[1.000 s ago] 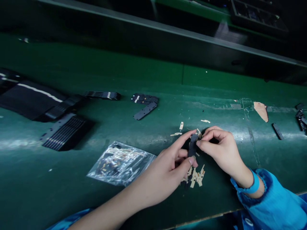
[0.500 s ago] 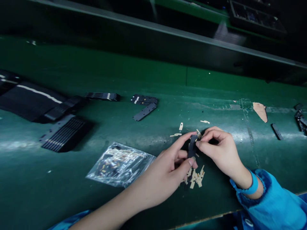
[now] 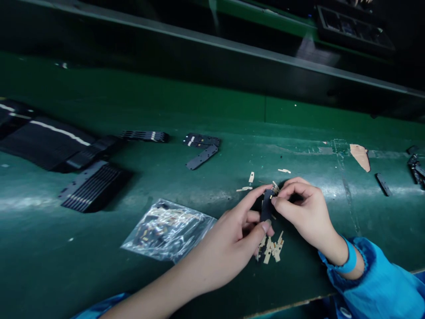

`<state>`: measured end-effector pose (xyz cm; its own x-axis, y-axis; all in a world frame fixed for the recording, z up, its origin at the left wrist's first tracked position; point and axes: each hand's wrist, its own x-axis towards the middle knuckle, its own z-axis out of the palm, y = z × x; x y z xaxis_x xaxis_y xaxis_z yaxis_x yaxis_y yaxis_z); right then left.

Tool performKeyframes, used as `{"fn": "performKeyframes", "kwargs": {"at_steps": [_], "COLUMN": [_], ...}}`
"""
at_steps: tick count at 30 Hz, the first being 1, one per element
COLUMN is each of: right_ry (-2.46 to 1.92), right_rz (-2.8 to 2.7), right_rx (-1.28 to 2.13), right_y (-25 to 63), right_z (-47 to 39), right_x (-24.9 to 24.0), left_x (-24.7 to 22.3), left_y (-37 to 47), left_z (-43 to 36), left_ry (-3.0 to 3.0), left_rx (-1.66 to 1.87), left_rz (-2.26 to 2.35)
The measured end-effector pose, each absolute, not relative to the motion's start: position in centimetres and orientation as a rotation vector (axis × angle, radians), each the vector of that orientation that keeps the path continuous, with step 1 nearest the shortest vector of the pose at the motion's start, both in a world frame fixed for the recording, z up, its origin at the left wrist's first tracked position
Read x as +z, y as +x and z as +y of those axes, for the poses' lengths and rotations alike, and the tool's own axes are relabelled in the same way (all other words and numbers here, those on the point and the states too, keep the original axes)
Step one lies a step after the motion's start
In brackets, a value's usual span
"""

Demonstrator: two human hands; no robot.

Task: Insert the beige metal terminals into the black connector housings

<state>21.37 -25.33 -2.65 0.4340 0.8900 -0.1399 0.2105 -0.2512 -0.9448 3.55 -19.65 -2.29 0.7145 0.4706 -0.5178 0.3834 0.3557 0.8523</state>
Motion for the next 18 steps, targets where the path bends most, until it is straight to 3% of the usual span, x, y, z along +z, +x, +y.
{"fn": "performKeyframes", "kwargs": {"at_steps": [18], "right_ry": [-1.685], "right_rz": [-0.947], "right_rx": [0.725], "right_y": [20.0], "right_z": [-25.9], "right_x": [-2.5], "left_x": [-2.4], "left_y": [3.8], "left_z": [-20.4], "left_ry": [1.613], "left_rx": [0.232], "left_rz": [0.842]}}
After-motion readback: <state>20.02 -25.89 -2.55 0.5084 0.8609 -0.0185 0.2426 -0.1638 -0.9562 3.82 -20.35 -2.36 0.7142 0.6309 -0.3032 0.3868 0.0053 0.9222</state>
